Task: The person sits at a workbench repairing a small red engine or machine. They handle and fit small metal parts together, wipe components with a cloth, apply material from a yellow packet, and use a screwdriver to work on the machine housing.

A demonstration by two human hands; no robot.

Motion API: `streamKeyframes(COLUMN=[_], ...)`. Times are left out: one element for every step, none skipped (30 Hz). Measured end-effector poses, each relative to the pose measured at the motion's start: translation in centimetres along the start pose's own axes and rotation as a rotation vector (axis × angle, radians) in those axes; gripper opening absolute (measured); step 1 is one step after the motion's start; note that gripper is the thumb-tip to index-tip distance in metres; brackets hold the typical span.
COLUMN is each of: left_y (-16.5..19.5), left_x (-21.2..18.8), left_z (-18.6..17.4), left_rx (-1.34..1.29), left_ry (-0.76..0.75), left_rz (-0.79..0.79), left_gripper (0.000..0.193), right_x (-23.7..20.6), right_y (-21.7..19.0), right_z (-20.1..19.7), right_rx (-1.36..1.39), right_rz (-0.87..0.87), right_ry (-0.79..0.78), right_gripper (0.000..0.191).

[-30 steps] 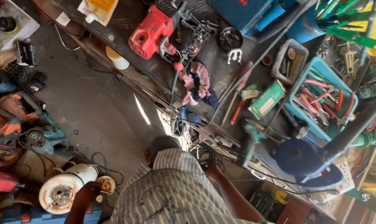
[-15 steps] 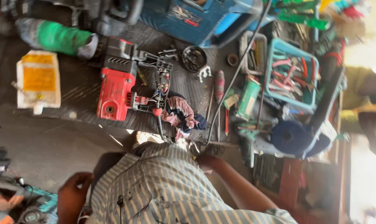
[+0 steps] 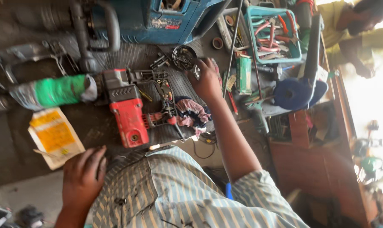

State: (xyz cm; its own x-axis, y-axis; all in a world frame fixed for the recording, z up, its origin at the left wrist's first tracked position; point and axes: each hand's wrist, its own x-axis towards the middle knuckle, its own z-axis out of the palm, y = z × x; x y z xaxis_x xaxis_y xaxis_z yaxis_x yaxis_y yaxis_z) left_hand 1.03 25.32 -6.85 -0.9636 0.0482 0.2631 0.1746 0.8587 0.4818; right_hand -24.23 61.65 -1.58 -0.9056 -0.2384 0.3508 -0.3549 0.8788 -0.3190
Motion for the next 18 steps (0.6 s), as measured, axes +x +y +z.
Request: streamKeyframes(left_y=[-0.6,-1.2,-1.8,-2.5,-3.1,-3.6,-4.0,-4.2,-4.4,-4.3,-4.0,-3.6,-2.9,-2.1,-1.2,-0.2,0.9,2.1], left_x=[0.2,0.1,0.1,0.2,0.2,0.3,0.5,0.7,1.1,1.6,2.2,3.0,3.9,4.9,6.0,7.2,8.5,9.8], left_z=[-0.6,-1.3,-1.9,-2.4,-2.9,-3.3,-3.5,-3.8,-3.9,-3.9,-3.9,-3.8,-3.6,-3.4,-3.1,-2.8,-2.5,-2.0], left_rx=[0.018,0.037,0.056,0.042,0.024,0.007,-0.006,-0.016,-0.023,-0.047,-0.072,-0.098,-0.103,-0.105,-0.104,-0.125,-0.146,-0.167], left_ry=[-0.010,-0.019,-0.028,-0.028,-0.036,-0.044,-0.040,-0.032,-0.028,-0.035,-0.038,-0.035,-0.008,0.017,0.042,0.055,0.069,0.085], left_rz=[0.007,0.012,0.013,0.011,0.005,-0.003,0.002,0.004,0.007,0.010,0.015,0.018,0.049,0.078,0.108,0.133,0.155,0.177], left_gripper=[0.033,0.034,0.034,0.033,0.032,0.032,0.032,0.032,0.032,0.032,0.033,0.033,0.032,0.031,0.030,0.029,0.028,0.027], right_x=[0.4,0.9,1.4,1.5,1.4,1.1,0.8,0.7,0.5,0.2,0.1,0.2,0.2,0.3,0.4,0.6,0.8,0.9], right_y=[0.3,0.6,1.1,1.6,2.2,2.6,3.1,3.6,3.9,4.1,4.4,4.5,4.6,4.7,4.7,4.7,4.6,4.6], right_z=[1.2,2.2,3.0,3.5,3.7,3.8,3.7,3.6,3.6,3.4,3.1,2.9,2.7,2.5,2.3,2.1,1.9,1.8], right_rx=[0.004,0.009,-0.002,-0.013,-0.025,-0.012,0.001,0.017,0.000,-0.017,-0.037,-0.064,-0.091,-0.115,-0.104,-0.092,-0.079,-0.028], right_rz=[0.033,0.066,0.089,0.113,0.141,0.204,0.260,0.311,0.319,0.331,0.341,0.321,0.299,0.279,0.251,0.222,0.192,0.175], right_ry=[0.001,0.002,-0.006,-0.021,-0.045,-0.085,-0.122,-0.159,-0.161,-0.161,-0.156,-0.155,-0.156,-0.159,-0.137,-0.114,-0.092,-0.073], right_gripper=[0.054,0.063,0.071,0.080,0.088,0.086,0.084,0.083,0.082,0.081,0.081,0.076,0.071,0.067,0.064,0.061,0.058,0.052])
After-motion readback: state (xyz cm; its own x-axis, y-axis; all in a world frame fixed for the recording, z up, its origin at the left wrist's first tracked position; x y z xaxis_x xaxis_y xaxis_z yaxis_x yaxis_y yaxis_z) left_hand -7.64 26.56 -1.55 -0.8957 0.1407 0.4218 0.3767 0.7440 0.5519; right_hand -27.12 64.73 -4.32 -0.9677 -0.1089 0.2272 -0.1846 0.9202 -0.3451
